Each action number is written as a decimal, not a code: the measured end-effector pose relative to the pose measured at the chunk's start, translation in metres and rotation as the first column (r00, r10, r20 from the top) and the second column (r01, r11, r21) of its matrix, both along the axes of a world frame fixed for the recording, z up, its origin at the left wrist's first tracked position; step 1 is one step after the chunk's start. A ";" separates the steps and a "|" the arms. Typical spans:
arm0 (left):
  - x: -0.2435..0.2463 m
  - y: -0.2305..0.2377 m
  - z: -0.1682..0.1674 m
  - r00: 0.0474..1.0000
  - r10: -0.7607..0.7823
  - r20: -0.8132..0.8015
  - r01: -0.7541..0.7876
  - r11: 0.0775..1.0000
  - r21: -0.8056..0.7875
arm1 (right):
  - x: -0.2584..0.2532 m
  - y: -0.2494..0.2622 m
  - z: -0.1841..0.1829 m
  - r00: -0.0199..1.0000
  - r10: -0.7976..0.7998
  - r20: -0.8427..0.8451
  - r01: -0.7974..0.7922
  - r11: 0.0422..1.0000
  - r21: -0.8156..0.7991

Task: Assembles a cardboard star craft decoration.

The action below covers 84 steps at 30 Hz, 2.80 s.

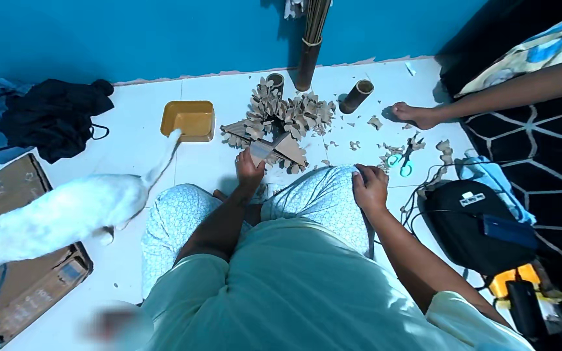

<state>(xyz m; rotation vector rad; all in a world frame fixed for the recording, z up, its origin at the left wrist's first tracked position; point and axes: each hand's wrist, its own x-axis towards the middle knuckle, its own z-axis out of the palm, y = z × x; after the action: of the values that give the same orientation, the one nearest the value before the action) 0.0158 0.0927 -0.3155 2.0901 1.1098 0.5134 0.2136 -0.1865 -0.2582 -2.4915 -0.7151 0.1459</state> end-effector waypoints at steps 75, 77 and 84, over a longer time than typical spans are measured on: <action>-0.018 0.061 0.028 0.911 -0.155 -0.381 0.036 0.953 -0.302 | 0.019 0.198 -0.037 0.505 -0.091 -0.858 -0.034 0.992 -0.125; -0.013 0.065 0.028 0.903 -0.173 -0.393 0.035 0.942 -0.335 | 0.018 0.196 -0.037 0.491 -0.078 -0.868 0.004 0.996 -0.088; -0.014 0.073 0.020 0.963 -0.107 -0.247 -0.031 0.867 -0.497 | 0.017 0.194 -0.045 0.483 -0.007 -0.876 0.001 1.000 -0.007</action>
<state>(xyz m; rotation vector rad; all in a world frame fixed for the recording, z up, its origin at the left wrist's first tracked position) 0.0018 0.1654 -0.2954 1.7422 1.1962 -0.0871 0.2303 0.0074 -0.3030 -1.9800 -0.2297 1.3296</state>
